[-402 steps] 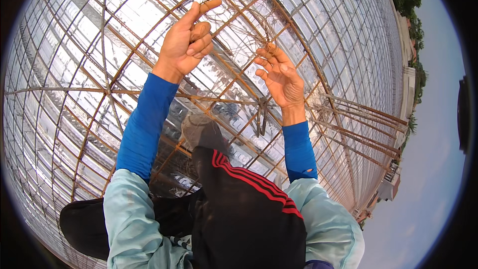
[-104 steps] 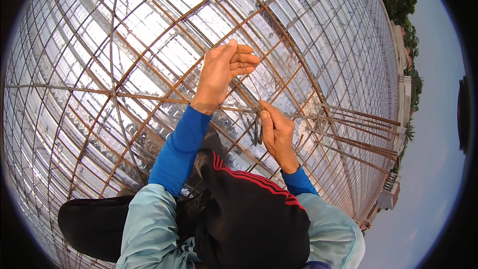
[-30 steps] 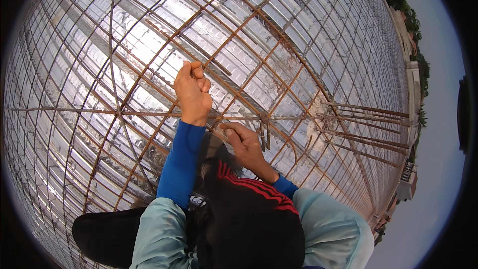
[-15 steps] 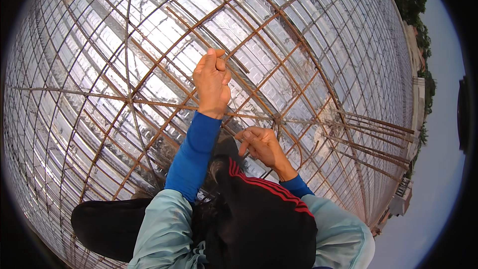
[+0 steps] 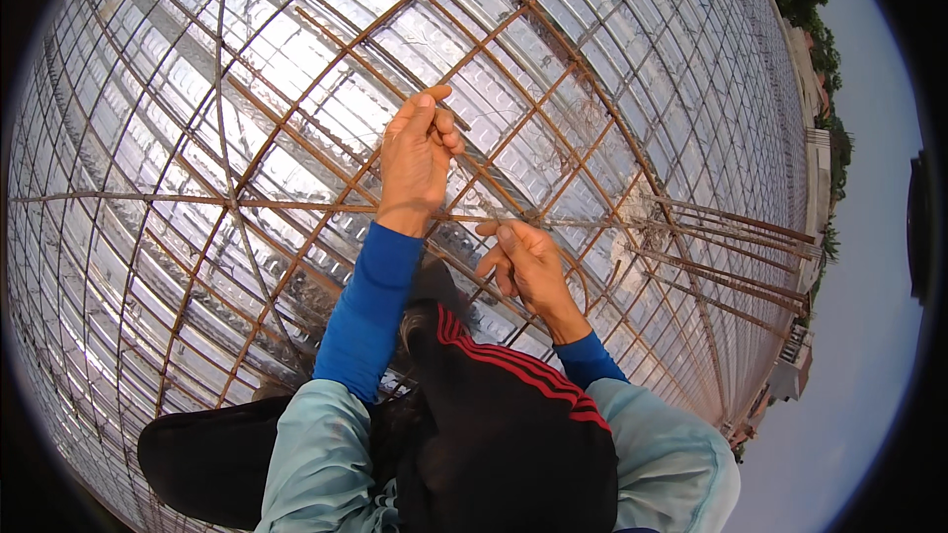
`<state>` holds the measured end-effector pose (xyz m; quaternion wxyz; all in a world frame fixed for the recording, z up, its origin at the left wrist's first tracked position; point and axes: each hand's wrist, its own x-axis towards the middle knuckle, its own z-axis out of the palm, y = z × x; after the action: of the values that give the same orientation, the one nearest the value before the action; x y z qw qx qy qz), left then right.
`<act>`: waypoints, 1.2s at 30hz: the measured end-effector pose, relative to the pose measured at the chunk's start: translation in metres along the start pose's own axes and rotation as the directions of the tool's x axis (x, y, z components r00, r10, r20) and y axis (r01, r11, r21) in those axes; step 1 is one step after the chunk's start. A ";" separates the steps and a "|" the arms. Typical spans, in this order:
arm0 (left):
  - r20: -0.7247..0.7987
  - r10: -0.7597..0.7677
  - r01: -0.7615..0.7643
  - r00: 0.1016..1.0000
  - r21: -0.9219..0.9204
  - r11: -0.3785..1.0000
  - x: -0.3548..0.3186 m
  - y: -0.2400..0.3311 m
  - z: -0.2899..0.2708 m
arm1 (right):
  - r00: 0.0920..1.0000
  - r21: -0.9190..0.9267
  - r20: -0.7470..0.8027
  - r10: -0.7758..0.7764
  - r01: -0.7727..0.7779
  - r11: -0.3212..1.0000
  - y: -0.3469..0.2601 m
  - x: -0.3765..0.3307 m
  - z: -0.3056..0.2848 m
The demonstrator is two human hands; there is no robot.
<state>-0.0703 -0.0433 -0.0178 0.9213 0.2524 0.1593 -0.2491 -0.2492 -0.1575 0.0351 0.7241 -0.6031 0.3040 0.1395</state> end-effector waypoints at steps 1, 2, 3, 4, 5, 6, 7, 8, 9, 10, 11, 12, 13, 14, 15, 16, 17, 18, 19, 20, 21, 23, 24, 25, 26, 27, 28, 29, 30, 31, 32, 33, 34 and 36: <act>-0.002 0.026 -0.026 1.000 0.025 0.999 0.002 -0.003 -0.003 | 1.000 -0.004 -0.029 0.005 -0.005 1.000 -0.002 -0.001 0.001; -0.004 0.051 -0.051 0.999 0.052 0.997 0.003 -0.008 -0.007 | 1.000 -0.058 -0.023 0.009 -0.010 0.998 -0.002 -0.002 0.000; 0.001 0.081 -0.080 0.997 0.083 0.993 0.003 -0.011 -0.007 | 1.000 -0.107 -0.015 0.007 -0.009 0.994 -0.001 -0.002 0.000; -0.044 0.094 -0.091 0.995 0.066 0.994 0.001 -0.012 -0.005 | 1.000 -0.155 -0.007 0.007 -0.008 0.988 0.000 -0.002 0.001; -0.045 0.085 -0.082 0.995 0.070 0.994 0.000 -0.015 -0.009 | 0.998 -0.140 0.054 -0.018 0.025 0.990 0.003 -0.004 0.005; -0.046 0.085 -0.081 0.995 0.073 0.994 0.003 -0.016 -0.020 | 0.992 -0.126 0.121 -0.047 0.063 0.990 0.006 -0.008 0.011; -0.047 0.081 -0.077 0.996 0.075 0.994 0.003 -0.017 -0.023 | 0.980 -0.110 0.183 -0.077 0.098 0.989 0.008 -0.012 0.016; -0.084 0.063 -0.056 0.994 0.086 0.995 0.003 -0.020 -0.025 | 0.977 -0.089 0.210 -0.023 0.043 0.995 0.003 -0.015 0.019; -0.066 0.045 -0.039 0.997 0.090 0.995 0.003 -0.020 -0.025 | 0.982 -0.039 0.187 -0.002 0.009 0.999 0.007 -0.016 0.017; -0.049 0.028 -0.023 0.998 0.095 0.995 0.003 -0.018 -0.026 | 0.986 0.011 0.166 0.021 -0.023 1.000 0.012 -0.017 0.014; -0.032 0.011 -0.007 0.999 0.098 0.995 0.004 -0.018 -0.026 | 0.988 0.061 0.146 0.045 -0.055 0.997 0.014 -0.017 0.011; -0.024 0.001 0.001 1.000 0.090 0.996 0.004 -0.015 -0.023 | 0.992 0.100 0.119 0.031 -0.043 0.994 0.013 -0.016 0.010; -0.016 -0.008 0.010 1.000 0.081 0.997 0.005 -0.013 -0.019 | 0.996 0.138 0.091 0.019 -0.031 0.990 0.011 -0.014 0.008; -0.008 -0.018 0.018 1.000 0.072 0.997 0.004 -0.011 -0.016 | 0.998 0.175 0.063 0.008 -0.019 0.984 0.009 -0.012 0.006; -0.032 -0.014 0.017 0.999 0.071 0.997 0.004 -0.010 -0.011 | 0.999 0.147 0.039 0.020 -0.026 0.989 0.007 -0.010 0.001; -0.056 -0.011 0.015 0.998 0.070 0.997 0.003 -0.008 -0.007 | 0.999 0.120 0.015 0.033 -0.034 0.992 0.006 -0.007 -0.004; -0.080 -0.008 0.014 0.997 0.069 0.998 0.002 -0.008 -0.004 | 0.999 0.094 -0.010 0.044 -0.043 0.995 0.006 -0.005 -0.007; -0.113 0.004 0.000 0.994 0.032 1.000 0.002 -0.009 -0.004 | 0.999 -0.011 -0.028 0.017 -0.017 1.000 0.005 -0.004 -0.006; -0.147 0.015 -0.016 0.989 -0.005 1.000 0.003 -0.010 -0.006 | 0.999 -0.115 -0.042 -0.012 0.007 0.993 0.005 -0.002 -0.004; -0.181 0.024 -0.032 0.983 -0.040 0.999 0.004 -0.011 -0.007 | 0.998 -0.218 -0.054 -0.042 0.029 0.975 0.006 -0.001 -0.001; -0.169 0.019 -0.031 0.985 -0.072 0.997 0.004 -0.012 -0.010 | 0.996 -0.253 -0.023 -0.090 0.081 0.964 0.011 -0.001 -0.001; -0.144 0.009 -0.029 0.989 -0.134 0.991 0.003 -0.011 -0.016 | 0.982 -0.315 0.044 -0.182 0.186 0.930 0.026 -0.002 -0.002; -0.175 -0.026 0.001 0.984 -0.140 0.990 0.003 -0.007 -0.015 | 0.984 -0.272 0.071 -0.164 0.177 0.946 0.025 -0.004 0.001; -0.162 -0.032 0.011 0.986 -0.131 0.991 0.003 -0.003 -0.019 | 0.984 -0.227 0.098 -0.147 0.166 0.960 0.022 -0.008 0.005; -0.148 -0.040 0.021 0.988 -0.122 0.992 0.004 0.001 -0.024 | 0.983 -0.181 0.125 -0.133 0.154 0.971 0.020 -0.010 0.008; -0.134 -0.050 0.034 0.990 -0.115 0.993 0.002 0.004 -0.020 | 0.983 -0.204 0.117 -0.142 0.164 0.965 0.021 -0.009 0.007; -0.154 -0.022 0.014 0.988 -0.054 0.998 0.003 0.005 -0.014 | 0.983 -0.226 0.108 -0.152 0.173 0.959 0.019 -0.007 0.005; -0.150 0.012 -0.016 0.989 -0.024 1.000 0.002 0.006 -0.008 | 0.982 -0.248 0.098 -0.161 0.181 0.952 0.018 -0.004 0.002; -0.147 0.046 -0.045 0.988 0.008 0.999 0.000 0.006 0.000 | 0.968 -0.305 0.097 -0.233 0.252 0.918 0.018 -0.001 0.002; -0.142 0.079 -0.074 0.987 0.040 0.996 -0.002 0.006 0.006 | 0.948 -0.361 0.099 -0.304 0.319 0.877 0.017 0.002 0.002; -0.164 0.098 -0.089 0.982 0.062 0.994 -0.002 0.004 0.010 | 0.923 -0.415 0.106 -0.371 0.380 0.826 0.016 0.004 0.000; -0.156 0.097 -0.087 0.983 0.072 0.994 -0.001 0.003 0.008 | 0.922 -0.473 0.127 -0.365 0.379 0.796 0.012 0.005 -0.003; -0.148 0.097 -0.086 0.984 0.083 0.993 0.001 0.003 0.000 | 0.923 -0.527 0.147 -0.356 0.378 0.761 0.007 0.005 -0.007; -0.189 0.079 -0.066 0.979 0.074 0.995 0.002 0.002 -0.004 | 0.914 -0.554 0.161 -0.373 0.397 0.732 0.005 0.004 -0.014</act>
<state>-0.0683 -0.0406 -0.0218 0.9011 0.3116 0.2298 -0.1951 -0.2526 -0.1705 0.0275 0.5263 -0.8400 0.1021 0.0833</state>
